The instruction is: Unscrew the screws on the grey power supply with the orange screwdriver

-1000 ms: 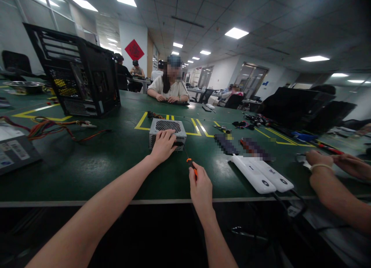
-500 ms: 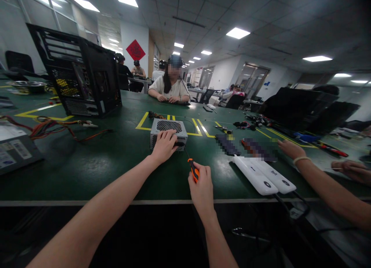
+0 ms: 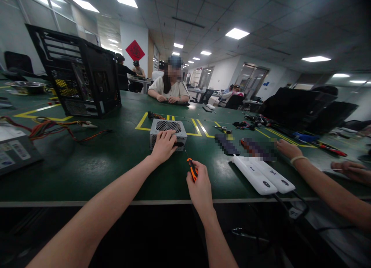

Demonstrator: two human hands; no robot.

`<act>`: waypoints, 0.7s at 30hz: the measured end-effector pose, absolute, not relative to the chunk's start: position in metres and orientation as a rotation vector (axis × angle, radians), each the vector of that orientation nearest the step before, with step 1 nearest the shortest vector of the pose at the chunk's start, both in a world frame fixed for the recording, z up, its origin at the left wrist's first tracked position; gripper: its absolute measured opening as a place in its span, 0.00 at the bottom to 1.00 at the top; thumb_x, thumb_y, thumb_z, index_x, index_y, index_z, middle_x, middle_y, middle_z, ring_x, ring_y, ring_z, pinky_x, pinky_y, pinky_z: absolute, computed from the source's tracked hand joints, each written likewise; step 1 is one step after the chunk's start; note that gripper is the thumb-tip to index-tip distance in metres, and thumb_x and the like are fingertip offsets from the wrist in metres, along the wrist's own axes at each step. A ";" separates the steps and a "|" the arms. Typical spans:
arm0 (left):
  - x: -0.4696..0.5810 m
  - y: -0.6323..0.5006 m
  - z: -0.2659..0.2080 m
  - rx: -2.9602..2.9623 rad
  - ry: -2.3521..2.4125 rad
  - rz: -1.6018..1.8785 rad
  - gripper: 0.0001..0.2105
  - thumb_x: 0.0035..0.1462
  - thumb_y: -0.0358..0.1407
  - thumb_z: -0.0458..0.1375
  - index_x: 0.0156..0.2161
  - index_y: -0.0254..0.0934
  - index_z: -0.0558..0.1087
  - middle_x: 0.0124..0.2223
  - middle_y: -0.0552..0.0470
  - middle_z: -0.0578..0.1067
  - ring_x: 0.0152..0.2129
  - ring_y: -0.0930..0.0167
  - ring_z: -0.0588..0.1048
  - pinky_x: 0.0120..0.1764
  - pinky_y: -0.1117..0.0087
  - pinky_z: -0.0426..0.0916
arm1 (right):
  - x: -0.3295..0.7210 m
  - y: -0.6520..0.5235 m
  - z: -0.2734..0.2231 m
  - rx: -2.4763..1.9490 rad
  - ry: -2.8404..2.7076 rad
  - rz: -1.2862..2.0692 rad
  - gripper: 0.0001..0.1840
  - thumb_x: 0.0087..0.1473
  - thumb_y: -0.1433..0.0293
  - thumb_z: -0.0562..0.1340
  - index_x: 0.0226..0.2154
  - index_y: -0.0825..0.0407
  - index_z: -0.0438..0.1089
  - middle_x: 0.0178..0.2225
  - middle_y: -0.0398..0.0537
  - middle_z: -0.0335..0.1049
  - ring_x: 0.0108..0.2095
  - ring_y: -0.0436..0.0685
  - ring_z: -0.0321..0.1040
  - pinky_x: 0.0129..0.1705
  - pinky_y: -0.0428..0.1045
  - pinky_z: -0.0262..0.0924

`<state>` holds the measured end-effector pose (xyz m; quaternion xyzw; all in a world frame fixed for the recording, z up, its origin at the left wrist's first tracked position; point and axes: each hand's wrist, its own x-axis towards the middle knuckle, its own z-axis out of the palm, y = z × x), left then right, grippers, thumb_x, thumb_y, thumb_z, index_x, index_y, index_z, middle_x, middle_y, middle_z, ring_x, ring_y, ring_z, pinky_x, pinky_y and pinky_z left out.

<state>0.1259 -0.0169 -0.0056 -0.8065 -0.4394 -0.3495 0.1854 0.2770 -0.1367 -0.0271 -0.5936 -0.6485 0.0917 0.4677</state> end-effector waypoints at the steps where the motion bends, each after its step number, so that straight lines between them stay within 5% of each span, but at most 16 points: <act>1: 0.126 -0.017 -0.006 -2.273 -1.238 -0.984 0.08 0.49 0.33 0.57 0.37 0.37 0.67 0.52 0.43 0.65 0.50 0.60 0.61 0.49 0.56 0.54 | 0.277 -0.136 -0.027 -1.461 -1.583 0.202 0.16 0.48 0.74 0.52 0.43 0.52 0.59 0.42 0.53 0.62 0.41 0.57 0.66 0.41 0.53 0.62; 7: 0.127 -0.017 -0.006 -2.286 -1.248 -1.007 0.09 0.48 0.33 0.57 0.37 0.38 0.67 0.51 0.43 0.65 0.50 0.59 0.61 0.49 0.55 0.54 | 0.278 -0.138 -0.031 -1.442 -1.579 0.130 0.12 0.52 0.71 0.51 0.41 0.53 0.60 0.39 0.53 0.64 0.38 0.57 0.67 0.38 0.53 0.62; 16: 0.126 -0.017 -0.006 -2.273 -1.239 -0.972 0.08 0.49 0.33 0.57 0.37 0.38 0.66 0.52 0.43 0.64 0.50 0.59 0.61 0.49 0.55 0.54 | 0.277 -0.140 -0.029 -1.597 -1.591 0.194 0.17 0.58 0.61 0.45 0.40 0.53 0.62 0.32 0.51 0.71 0.32 0.59 0.70 0.33 0.51 0.60; 21: 0.126 -0.016 -0.006 -2.263 -1.235 -0.962 0.08 0.49 0.33 0.57 0.37 0.38 0.66 0.52 0.44 0.64 0.50 0.59 0.61 0.49 0.56 0.54 | 0.276 -0.139 -0.026 -1.580 -1.592 0.221 0.11 0.55 0.64 0.51 0.40 0.51 0.58 0.35 0.49 0.68 0.33 0.58 0.69 0.32 0.51 0.60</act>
